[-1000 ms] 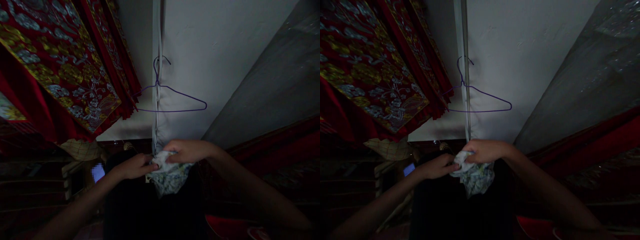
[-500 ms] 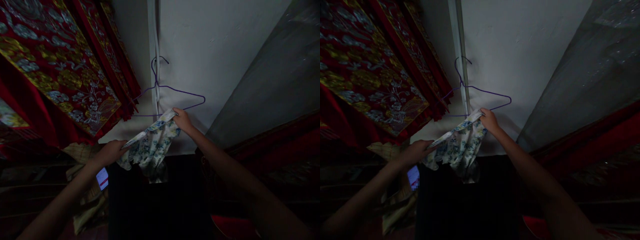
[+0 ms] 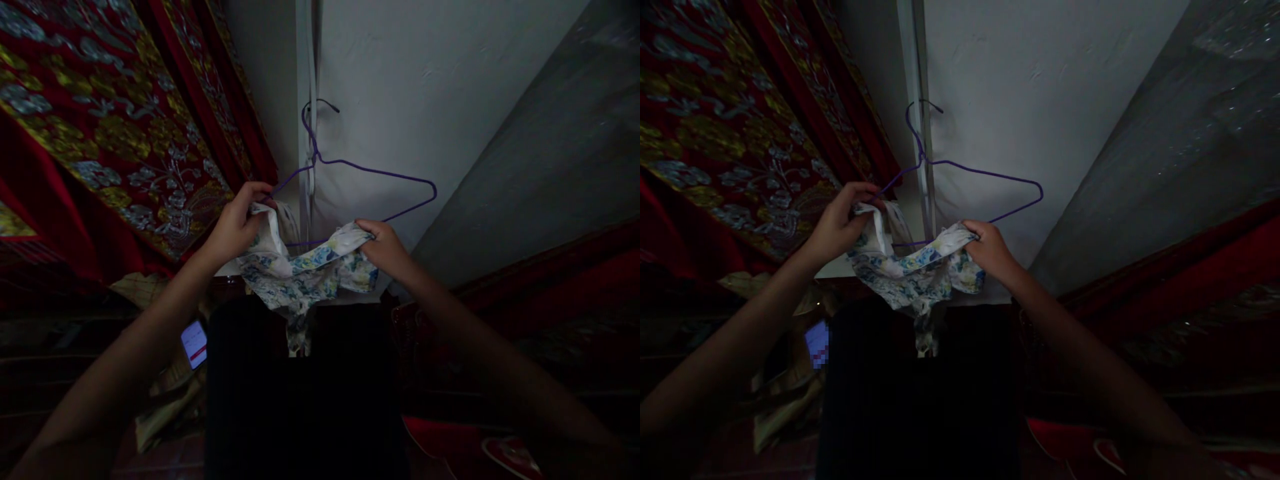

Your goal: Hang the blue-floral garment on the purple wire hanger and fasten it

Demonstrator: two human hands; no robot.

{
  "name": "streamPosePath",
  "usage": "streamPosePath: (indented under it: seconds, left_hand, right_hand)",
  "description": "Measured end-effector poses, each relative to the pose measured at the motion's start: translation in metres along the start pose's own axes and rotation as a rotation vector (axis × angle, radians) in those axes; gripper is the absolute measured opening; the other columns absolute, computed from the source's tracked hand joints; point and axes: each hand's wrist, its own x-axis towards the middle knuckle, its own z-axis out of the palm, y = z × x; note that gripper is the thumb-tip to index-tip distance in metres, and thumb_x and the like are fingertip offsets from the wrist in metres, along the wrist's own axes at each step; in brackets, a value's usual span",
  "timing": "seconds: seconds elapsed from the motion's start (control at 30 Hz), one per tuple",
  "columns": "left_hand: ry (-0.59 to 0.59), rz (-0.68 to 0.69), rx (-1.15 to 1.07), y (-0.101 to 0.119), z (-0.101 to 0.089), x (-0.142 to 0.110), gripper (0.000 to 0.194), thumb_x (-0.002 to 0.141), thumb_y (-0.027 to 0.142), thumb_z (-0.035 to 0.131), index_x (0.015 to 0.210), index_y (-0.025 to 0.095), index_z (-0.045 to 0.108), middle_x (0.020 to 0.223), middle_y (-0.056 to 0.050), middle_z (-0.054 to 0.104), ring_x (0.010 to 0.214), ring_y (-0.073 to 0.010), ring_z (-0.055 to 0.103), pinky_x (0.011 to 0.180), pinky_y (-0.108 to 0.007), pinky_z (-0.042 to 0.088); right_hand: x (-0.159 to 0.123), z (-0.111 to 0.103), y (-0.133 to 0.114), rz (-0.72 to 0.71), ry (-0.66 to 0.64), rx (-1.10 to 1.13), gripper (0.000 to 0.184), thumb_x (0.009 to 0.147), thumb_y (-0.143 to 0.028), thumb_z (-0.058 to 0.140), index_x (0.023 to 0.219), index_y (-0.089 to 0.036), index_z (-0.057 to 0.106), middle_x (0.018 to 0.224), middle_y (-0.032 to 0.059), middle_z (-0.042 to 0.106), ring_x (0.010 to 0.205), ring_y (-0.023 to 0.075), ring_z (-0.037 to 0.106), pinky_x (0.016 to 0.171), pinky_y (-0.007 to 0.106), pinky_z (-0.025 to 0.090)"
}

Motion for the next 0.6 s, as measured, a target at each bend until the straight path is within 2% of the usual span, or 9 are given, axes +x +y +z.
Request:
streamPosePath:
  seconds: [0.07, 0.17, 0.23, 0.3, 0.37, 0.4, 0.47, 0.53, 0.6]
  left_hand:
    - [-0.025, -0.048, -0.028, -0.004, -0.001, 0.007, 0.05, 0.086, 0.021, 0.051, 0.135, 0.013, 0.056, 0.114, -0.01, 0.072, 0.105, -0.0229, 0.065, 0.095, -0.036, 0.052]
    - [-0.099, -0.1, 0.016, -0.012, -0.011, 0.012, 0.044, 0.088, 0.03, 0.052, 0.127, 0.012, 0.065, 0.117, -0.011, 0.072, 0.107, -0.0255, 0.065, 0.097, -0.037, 0.051]
    - [-0.128, -0.102, 0.064, -0.015, -0.018, 0.013, 0.043, 0.09, 0.034, 0.052, 0.124, 0.012, 0.067, 0.119, -0.011, 0.072, 0.109, -0.0267, 0.064, 0.098, -0.036, 0.05]
    - [-0.156, -0.081, 0.102, -0.015, -0.022, 0.016, 0.043, 0.089, 0.034, 0.052, 0.123, 0.012, 0.067, 0.12, -0.012, 0.071, 0.108, -0.0267, 0.064, 0.099, -0.037, 0.049]
    - [-0.177, -0.037, 0.118, -0.015, -0.024, 0.019, 0.04, 0.086, 0.029, 0.053, 0.118, 0.013, 0.069, 0.119, -0.011, 0.07, 0.108, -0.0265, 0.064, 0.101, -0.038, 0.048]
    - [-0.167, -0.017, 0.12, -0.016, -0.025, 0.022, 0.037, 0.084, 0.027, 0.053, 0.115, 0.013, 0.069, 0.116, -0.011, 0.07, 0.108, -0.0264, 0.063, 0.101, -0.039, 0.048]
    - [-0.076, -0.013, 0.109, -0.019, -0.027, 0.026, 0.031, 0.079, 0.024, 0.055, 0.105, 0.014, 0.07, 0.111, -0.01, 0.069, 0.107, -0.026, 0.062, 0.101, -0.041, 0.047]
    - [0.069, -0.094, 0.012, -0.021, -0.03, 0.03, 0.025, 0.075, 0.023, 0.058, 0.096, 0.015, 0.069, 0.103, -0.009, 0.067, 0.101, -0.0239, 0.061, 0.095, -0.039, 0.048]
    - [0.189, -0.252, -0.195, -0.02, -0.031, 0.034, 0.02, 0.073, 0.024, 0.061, 0.092, 0.018, 0.065, 0.093, -0.006, 0.065, 0.088, -0.0199, 0.061, 0.082, -0.033, 0.05]
  right_hand:
    - [-0.005, -0.005, -0.007, -0.013, 0.024, -0.026, 0.038, 0.068, -0.014, 0.052, 0.103, -0.02, 0.067, 0.076, -0.0001, 0.066, 0.071, 0.0178, 0.062, 0.065, 0.028, 0.044]
    - [-0.004, -0.031, -0.005, 0.029, 0.265, -0.052, 0.08, 0.065, -0.01, 0.064, 0.142, -0.021, 0.044, 0.08, -0.0002, 0.068, 0.065, 0.0177, 0.062, 0.062, 0.029, 0.046]
    - [0.001, -0.053, 0.002, 0.029, 0.454, -0.071, 0.094, 0.064, -0.01, 0.073, 0.148, -0.017, 0.034, 0.087, 0.0049, 0.07, 0.069, 0.0183, 0.064, 0.064, 0.03, 0.048]
    - [0.006, -0.072, 0.007, 0.02, 0.531, -0.103, 0.099, 0.063, -0.01, 0.078, 0.15, -0.014, 0.033, 0.095, 0.0114, 0.071, 0.075, 0.0186, 0.066, 0.066, 0.03, 0.049]
    - [0.007, -0.085, 0.007, 0.06, 0.467, -0.16, 0.088, 0.064, -0.011, 0.08, 0.146, -0.012, 0.046, 0.093, 0.0124, 0.071, 0.074, 0.018, 0.065, 0.065, 0.03, 0.047]
    - [0.006, -0.091, 0.004, 0.101, 0.406, -0.19, 0.076, 0.065, -0.012, 0.081, 0.137, -0.012, 0.057, 0.088, 0.0108, 0.071, 0.072, 0.0173, 0.063, 0.064, 0.031, 0.046]
    - [0.004, -0.101, -0.008, 0.198, 0.299, -0.199, 0.043, 0.064, -0.018, 0.084, 0.105, -0.012, 0.074, 0.075, 0.0065, 0.068, 0.064, 0.0147, 0.06, 0.061, 0.03, 0.044]
    - [0.003, -0.109, -0.024, 0.286, 0.245, -0.061, 0.025, 0.064, -0.026, 0.087, 0.079, -0.012, 0.073, 0.065, 0.004, 0.065, 0.057, 0.0123, 0.056, 0.057, 0.03, 0.042]
    - [0.009, -0.113, -0.038, 0.326, 0.235, 0.148, 0.029, 0.073, -0.04, 0.081, 0.072, -0.013, 0.07, 0.065, 0.005, 0.065, 0.055, 0.0132, 0.057, 0.056, 0.032, 0.043]
